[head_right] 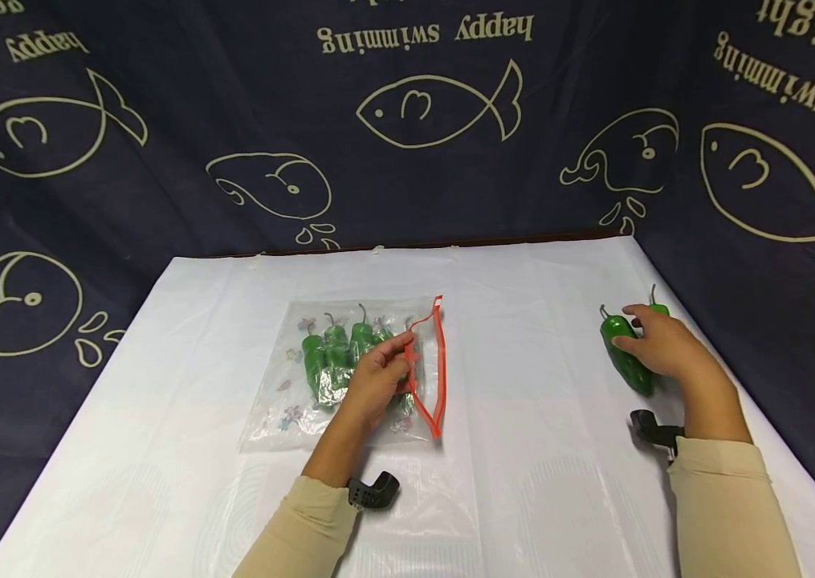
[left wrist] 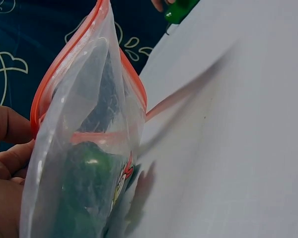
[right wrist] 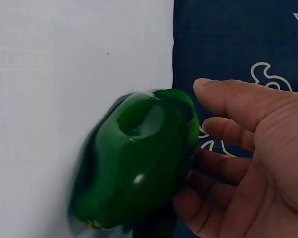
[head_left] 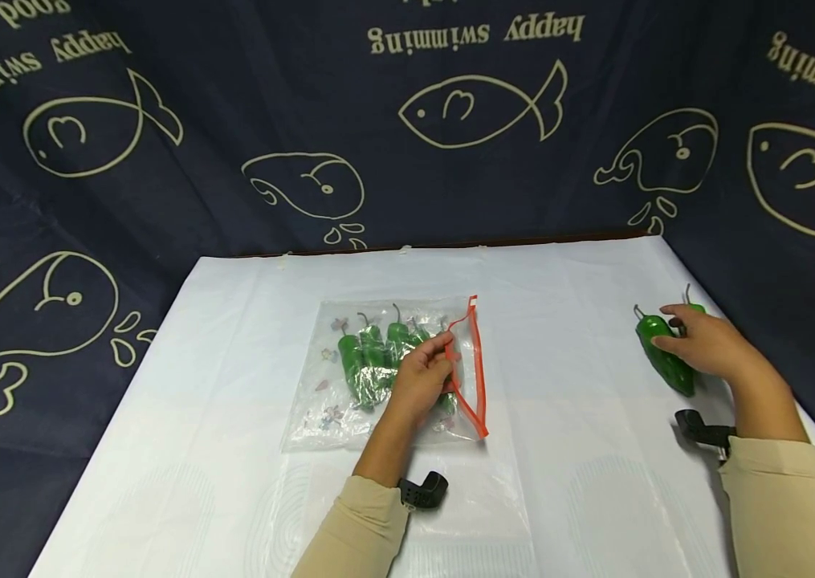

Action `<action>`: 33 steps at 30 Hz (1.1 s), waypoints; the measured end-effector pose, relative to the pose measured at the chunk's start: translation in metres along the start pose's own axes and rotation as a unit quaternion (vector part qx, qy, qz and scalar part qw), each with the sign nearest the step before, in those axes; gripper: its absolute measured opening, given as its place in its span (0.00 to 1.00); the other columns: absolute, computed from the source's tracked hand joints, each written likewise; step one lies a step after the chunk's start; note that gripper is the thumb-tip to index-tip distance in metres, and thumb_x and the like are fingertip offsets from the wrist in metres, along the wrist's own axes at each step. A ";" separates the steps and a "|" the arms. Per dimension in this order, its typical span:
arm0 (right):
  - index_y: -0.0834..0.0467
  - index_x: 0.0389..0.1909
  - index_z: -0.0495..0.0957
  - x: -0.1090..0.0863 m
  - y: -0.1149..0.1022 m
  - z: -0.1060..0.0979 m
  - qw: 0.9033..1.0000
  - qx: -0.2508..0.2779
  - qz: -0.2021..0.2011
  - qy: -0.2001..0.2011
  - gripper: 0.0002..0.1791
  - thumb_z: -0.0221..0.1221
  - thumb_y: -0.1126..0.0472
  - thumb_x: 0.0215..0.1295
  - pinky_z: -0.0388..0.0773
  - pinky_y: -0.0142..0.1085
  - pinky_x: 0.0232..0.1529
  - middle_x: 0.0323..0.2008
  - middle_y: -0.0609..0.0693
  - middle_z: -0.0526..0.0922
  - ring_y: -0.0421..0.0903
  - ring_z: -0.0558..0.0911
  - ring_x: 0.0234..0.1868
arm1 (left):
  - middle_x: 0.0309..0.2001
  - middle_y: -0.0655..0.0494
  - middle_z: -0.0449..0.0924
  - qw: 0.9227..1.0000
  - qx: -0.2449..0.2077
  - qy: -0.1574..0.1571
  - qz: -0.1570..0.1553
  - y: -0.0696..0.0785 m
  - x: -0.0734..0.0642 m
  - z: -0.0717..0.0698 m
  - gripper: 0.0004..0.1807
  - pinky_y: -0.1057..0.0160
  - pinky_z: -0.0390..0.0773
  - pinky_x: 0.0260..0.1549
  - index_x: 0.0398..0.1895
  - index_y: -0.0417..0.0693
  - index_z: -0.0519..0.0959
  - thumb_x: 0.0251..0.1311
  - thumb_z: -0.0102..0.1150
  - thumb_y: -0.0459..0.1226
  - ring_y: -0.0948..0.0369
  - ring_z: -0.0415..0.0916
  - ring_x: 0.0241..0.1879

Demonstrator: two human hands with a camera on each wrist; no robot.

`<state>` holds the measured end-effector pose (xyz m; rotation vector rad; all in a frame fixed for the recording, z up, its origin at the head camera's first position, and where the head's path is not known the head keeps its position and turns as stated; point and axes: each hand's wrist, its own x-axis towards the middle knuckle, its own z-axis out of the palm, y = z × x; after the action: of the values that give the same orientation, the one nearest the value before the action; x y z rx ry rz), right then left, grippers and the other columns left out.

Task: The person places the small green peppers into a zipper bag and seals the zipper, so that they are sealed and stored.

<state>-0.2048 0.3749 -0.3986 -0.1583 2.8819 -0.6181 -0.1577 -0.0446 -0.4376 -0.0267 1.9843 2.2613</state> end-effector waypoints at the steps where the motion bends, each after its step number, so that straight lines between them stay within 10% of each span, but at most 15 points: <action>1: 0.77 0.66 0.57 0.000 0.001 0.001 1.000 -0.001 0.004 -0.004 0.36 0.58 0.56 0.68 0.67 0.69 0.51 0.56 0.83 0.65 0.77 0.68 0.56 | 0.52 0.33 0.79 1.000 0.000 0.000 -0.001 0.000 0.000 0.000 0.27 0.69 0.80 0.25 0.66 0.37 0.72 0.61 0.48 0.24 0.61 0.77 0.32; 19: 0.72 0.68 0.58 0.001 -0.017 0.004 0.999 0.028 -0.014 0.014 0.39 0.62 0.53 0.67 0.74 0.63 0.46 0.55 0.79 0.70 0.71 0.73 0.52 | 0.53 0.32 0.78 1.000 -0.007 -0.002 -0.009 0.002 0.000 0.000 0.27 0.70 0.80 0.25 0.67 0.37 0.71 0.63 0.49 0.24 0.58 0.76 0.37; 28: 0.70 0.67 0.59 -0.003 -0.044 -0.001 0.996 0.059 -0.056 0.022 0.38 0.65 0.54 0.65 0.82 0.44 0.35 0.54 0.77 0.72 0.66 0.79 0.47 | 0.53 0.29 0.77 1.000 0.006 -0.005 -0.004 0.024 -0.015 0.003 0.26 0.68 0.82 0.29 0.66 0.31 0.70 0.61 0.47 0.23 0.58 0.77 0.33; 33: 0.67 0.66 0.61 -0.005 -0.058 0.001 0.994 0.065 -0.081 0.036 0.37 0.65 0.54 0.65 0.81 0.44 0.34 0.52 0.75 0.75 0.65 0.81 0.46 | 0.54 0.32 0.78 1.000 -0.001 -0.004 -0.006 0.009 -0.006 0.001 0.26 0.68 0.81 0.28 0.67 0.35 0.71 0.63 0.48 0.24 0.53 0.78 0.39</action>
<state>-0.1961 0.3222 -0.3749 -0.3619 2.9043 -0.8554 -0.1530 -0.0453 -0.4281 -0.0292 1.9741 2.2521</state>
